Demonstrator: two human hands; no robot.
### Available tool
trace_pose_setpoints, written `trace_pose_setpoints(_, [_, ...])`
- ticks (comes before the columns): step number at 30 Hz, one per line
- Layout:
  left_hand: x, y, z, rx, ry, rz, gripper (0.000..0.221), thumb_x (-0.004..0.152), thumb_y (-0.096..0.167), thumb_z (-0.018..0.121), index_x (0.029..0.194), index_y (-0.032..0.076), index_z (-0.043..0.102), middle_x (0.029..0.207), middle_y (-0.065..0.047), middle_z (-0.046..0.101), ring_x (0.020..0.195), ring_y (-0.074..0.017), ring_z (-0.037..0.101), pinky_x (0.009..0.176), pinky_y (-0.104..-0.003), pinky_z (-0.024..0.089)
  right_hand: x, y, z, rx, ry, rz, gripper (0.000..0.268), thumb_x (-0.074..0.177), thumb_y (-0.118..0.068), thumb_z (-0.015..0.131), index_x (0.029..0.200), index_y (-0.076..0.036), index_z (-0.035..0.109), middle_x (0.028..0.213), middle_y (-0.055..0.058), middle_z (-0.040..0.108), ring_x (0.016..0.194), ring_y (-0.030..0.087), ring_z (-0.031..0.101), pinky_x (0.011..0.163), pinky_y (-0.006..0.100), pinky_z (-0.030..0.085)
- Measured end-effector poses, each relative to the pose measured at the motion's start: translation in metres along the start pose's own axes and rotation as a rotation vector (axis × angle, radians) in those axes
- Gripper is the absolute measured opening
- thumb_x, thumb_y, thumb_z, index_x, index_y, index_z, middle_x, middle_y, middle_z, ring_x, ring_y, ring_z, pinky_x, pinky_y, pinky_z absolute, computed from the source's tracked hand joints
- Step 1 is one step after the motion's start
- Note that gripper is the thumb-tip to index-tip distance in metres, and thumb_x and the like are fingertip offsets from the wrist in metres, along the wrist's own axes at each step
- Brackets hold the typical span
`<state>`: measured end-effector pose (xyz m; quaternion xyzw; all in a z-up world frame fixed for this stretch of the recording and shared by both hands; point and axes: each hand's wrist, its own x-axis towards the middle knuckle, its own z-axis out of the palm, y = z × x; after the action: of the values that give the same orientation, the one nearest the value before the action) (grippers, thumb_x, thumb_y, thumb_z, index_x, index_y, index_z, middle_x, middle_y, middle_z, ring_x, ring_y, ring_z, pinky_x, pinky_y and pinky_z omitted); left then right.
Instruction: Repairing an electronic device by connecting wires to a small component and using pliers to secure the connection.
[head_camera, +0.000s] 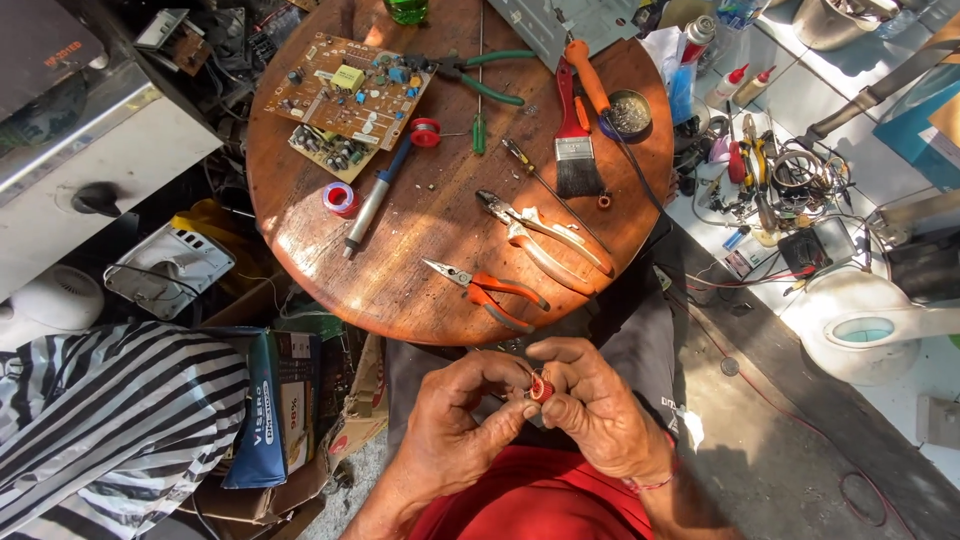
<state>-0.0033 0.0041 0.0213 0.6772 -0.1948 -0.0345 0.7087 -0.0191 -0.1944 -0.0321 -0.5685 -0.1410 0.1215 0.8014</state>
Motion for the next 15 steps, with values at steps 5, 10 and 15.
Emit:
trace_pose_setpoints(5, [0.006,0.004,0.001,0.072,-0.014,0.085,0.020,0.102,0.024,0.063,0.096,0.005,0.067,0.092,-0.009,0.071,0.083,-0.0203,0.070,0.074,-0.033,0.056,-0.002,-0.007,-0.009,-0.257,0.033,0.098,0.033,0.098,-0.023,0.066,0.125,-0.003,0.062,0.074,0.008,0.062,0.062,0.015,0.065,0.057,0.025,0.056])
trace_pose_setpoints(10, [0.004,0.003,-0.009,0.209,-0.033,0.038,0.013,0.098,0.018,0.067,0.107,0.008,0.065,0.093,-0.003,0.069,0.076,-0.0163,0.067,0.066,-0.031,0.054,0.003,-0.020,-0.014,-0.471,0.071,0.076,0.014,0.097,-0.023,0.065,0.103,-0.011,0.071,0.075,0.005,0.071,0.068,0.015,0.069,0.065,0.029,0.057])
trace_pose_setpoints(15, [0.010,0.026,-0.026,0.215,-0.349,-0.058,0.002,0.102,0.012,0.065,0.102,0.010,0.063,0.088,-0.002,0.068,0.075,-0.0170,0.068,0.068,-0.031,0.055,-0.001,-0.019,-0.023,-0.268,-0.173,0.032,0.014,0.101,-0.026,0.063,0.096,-0.013,0.068,0.112,0.007,0.051,0.121,0.022,0.053,0.100,0.040,0.045])
